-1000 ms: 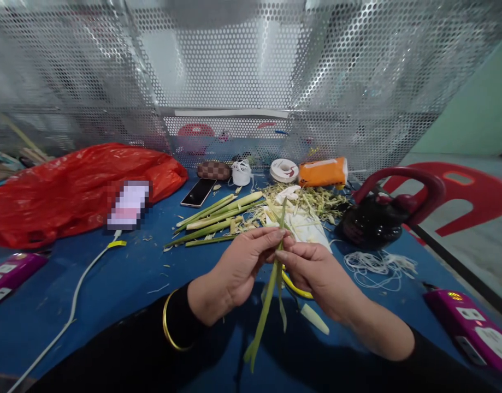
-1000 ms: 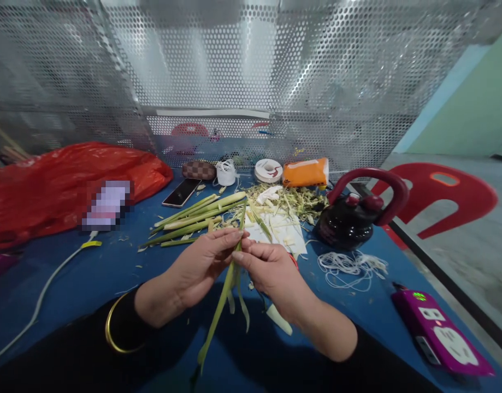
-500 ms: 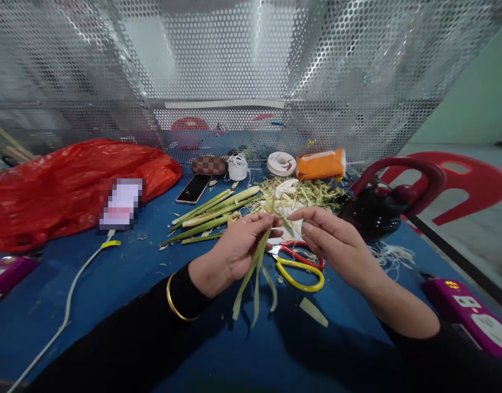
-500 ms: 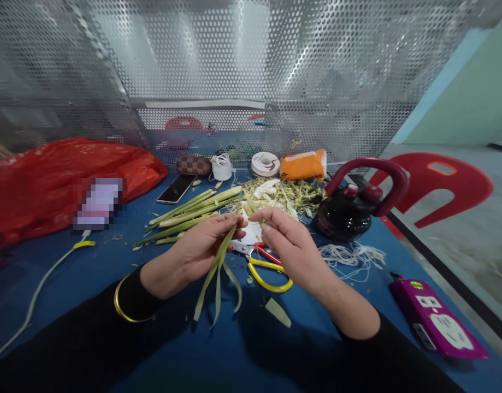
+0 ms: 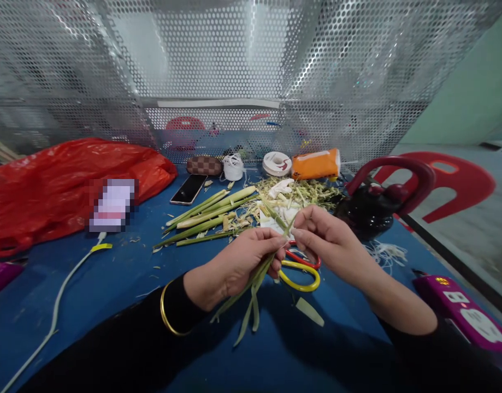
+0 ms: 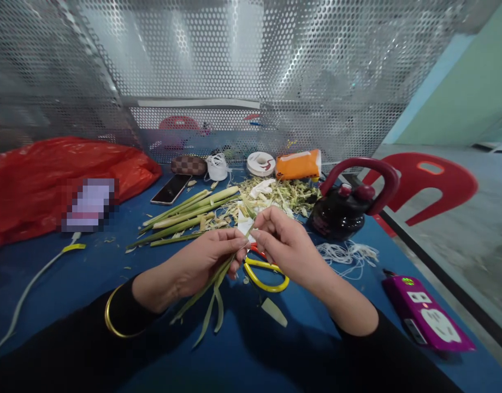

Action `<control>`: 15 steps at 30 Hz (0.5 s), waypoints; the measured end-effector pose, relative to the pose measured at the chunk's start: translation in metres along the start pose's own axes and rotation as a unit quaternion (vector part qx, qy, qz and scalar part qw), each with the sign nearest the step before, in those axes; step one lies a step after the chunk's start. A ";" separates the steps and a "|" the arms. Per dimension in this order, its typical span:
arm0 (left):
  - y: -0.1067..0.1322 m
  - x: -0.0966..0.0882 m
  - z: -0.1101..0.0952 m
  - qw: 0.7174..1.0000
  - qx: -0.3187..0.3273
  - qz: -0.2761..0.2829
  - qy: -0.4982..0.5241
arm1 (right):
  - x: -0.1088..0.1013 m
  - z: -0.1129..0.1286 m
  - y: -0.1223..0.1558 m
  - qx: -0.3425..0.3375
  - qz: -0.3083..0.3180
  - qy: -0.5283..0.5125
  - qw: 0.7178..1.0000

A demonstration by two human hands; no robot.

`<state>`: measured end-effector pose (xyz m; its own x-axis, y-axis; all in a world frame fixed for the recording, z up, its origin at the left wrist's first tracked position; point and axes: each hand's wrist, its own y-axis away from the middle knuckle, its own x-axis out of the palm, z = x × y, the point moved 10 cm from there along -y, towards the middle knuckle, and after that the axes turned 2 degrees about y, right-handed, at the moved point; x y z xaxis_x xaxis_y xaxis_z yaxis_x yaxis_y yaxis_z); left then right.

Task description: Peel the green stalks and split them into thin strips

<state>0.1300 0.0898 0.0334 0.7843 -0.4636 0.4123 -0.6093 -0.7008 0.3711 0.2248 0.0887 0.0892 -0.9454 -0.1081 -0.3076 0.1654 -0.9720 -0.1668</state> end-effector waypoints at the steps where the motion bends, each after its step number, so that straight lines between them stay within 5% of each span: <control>1: 0.000 -0.001 -0.001 1.000 0.008 -0.006 0.000 | 0.000 -0.002 0.000 0.007 0.007 0.002 1.000; 7: -0.002 -0.009 -0.006 0.999 0.032 -0.040 -0.009 | 0.000 -0.009 0.000 0.023 0.051 0.046 0.997; 11: -0.003 -0.012 -0.008 0.998 0.038 -0.049 -0.006 | -0.004 -0.008 0.000 0.011 0.026 0.097 0.995; 15: -0.003 -0.012 -0.007 0.999 0.035 -0.037 -0.005 | -0.004 -0.016 -0.002 0.059 -0.013 -0.002 0.998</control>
<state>0.1219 0.1011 0.0328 0.8287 -0.4140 0.3766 -0.5395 -0.7697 0.3412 0.2329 0.0942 0.0755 -0.9502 -0.0839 -0.3000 0.1078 -0.9921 -0.0638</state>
